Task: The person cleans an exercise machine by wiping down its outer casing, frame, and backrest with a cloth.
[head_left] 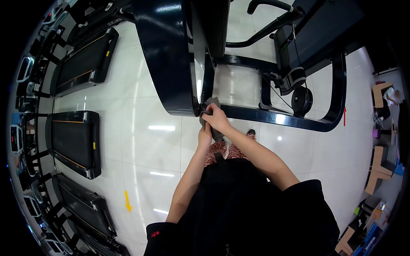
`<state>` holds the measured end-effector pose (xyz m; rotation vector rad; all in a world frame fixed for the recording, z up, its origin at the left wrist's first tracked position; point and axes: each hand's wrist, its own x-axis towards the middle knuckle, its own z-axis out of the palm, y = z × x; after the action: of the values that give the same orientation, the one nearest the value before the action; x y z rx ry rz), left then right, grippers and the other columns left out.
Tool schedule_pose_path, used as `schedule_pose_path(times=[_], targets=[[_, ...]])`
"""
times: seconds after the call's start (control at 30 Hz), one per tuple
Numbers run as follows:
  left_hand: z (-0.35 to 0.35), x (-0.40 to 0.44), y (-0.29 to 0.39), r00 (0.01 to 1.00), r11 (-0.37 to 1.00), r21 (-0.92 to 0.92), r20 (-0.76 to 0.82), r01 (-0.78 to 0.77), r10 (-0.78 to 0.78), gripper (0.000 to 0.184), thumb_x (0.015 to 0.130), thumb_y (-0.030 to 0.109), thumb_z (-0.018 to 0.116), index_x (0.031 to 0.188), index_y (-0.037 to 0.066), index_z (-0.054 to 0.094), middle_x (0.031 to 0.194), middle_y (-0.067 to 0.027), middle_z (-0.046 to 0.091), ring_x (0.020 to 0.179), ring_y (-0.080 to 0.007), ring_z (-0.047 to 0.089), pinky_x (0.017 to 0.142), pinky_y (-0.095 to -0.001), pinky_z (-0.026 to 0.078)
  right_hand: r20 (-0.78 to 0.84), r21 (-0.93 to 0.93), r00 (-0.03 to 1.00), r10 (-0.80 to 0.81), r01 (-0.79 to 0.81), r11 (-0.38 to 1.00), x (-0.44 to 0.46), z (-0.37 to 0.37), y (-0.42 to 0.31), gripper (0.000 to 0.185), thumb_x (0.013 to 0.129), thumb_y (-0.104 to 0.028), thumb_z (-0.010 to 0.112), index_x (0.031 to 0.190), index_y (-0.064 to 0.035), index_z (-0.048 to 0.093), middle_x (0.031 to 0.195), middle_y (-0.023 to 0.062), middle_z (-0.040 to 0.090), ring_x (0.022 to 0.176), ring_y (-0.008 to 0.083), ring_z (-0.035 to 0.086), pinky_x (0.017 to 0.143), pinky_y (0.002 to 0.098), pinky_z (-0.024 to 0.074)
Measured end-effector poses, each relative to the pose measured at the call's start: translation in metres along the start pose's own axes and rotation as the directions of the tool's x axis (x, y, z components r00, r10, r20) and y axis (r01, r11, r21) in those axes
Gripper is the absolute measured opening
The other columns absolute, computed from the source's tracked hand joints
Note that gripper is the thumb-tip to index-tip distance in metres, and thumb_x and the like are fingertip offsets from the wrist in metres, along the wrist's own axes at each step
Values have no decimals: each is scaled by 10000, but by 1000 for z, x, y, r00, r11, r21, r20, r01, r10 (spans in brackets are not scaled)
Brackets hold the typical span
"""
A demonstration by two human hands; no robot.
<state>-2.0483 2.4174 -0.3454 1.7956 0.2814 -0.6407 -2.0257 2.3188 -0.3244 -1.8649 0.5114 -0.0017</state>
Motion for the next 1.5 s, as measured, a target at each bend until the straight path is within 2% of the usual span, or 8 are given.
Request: schedule_pose_path(times=[0.33,0.4,0.53,0.83,1.0,1.13,1.37,1.5], targets=[[-2,-3,-3,998,997,-30,-15,-68,68,736,899,573,298,1052,-105,540,899,-230,618,873,-295,590,741,-347,430,-9,14,1000,-3,3,1000,-7,3,0,303,672,-221,664,865,-17,550,818,169,617,790,322,603,709,361,466],[-9,0,5,989,995,5,114,98,-98,739,897,566,324,1194,-99,455,1115,-177,556,1037,-223,519,834,-296,396,-1,19,1000,-13,13,1000,-3,2,-1,304,664,-219,669,857,-14,555,816,169,618,786,316,605,710,357,467],[-10,12,7,976,983,99,140,154,-167,707,902,541,328,1178,-94,468,1090,-164,565,1011,-217,528,824,-293,395,32,8,999,-13,13,1000,3,-3,-2,301,644,-212,682,837,-9,571,808,164,619,777,302,609,714,348,468],[4,10,33,994,989,-112,60,101,-94,624,909,478,353,1151,-80,496,1081,-155,572,1004,-222,530,833,-297,392,-9,37,1000,-15,16,999,25,-7,0,293,655,-214,683,833,-1,588,796,160,628,770,282,617,718,340,471],[5,32,14,999,978,206,42,-29,21,584,904,449,365,1003,-85,580,932,-206,622,921,-284,582,782,-339,419,-6,102,998,63,-62,993,29,-13,4,266,698,-217,660,851,-9,592,805,161,631,778,289,616,711,345,472],[5,34,-10,985,897,410,24,-166,171,556,894,438,340,961,-45,608,894,-286,600,904,-432,560,789,-462,421,-68,-195,998,11,-24,981,10,-12,8,215,775,-212,598,886,-29,573,856,162,626,818,327,597,695,395,468],[-5,27,-38,993,863,494,100,-104,62,622,902,479,304,907,-63,610,872,-306,593,875,-447,560,762,-483,429,27,-655,958,-286,233,718,-14,3,18,169,753,-195,570,837,-57,522,847,106,599,786,265,593,660,416,463],[-7,21,-22,994,920,382,96,-92,60,624,903,462,315,943,-93,596,894,-315,591,902,-440,558,785,-456,420,-110,-407,975,-193,133,904,-14,4,19,145,766,-160,563,850,-45,538,858,131,608,813,309,590,692,418,458]])
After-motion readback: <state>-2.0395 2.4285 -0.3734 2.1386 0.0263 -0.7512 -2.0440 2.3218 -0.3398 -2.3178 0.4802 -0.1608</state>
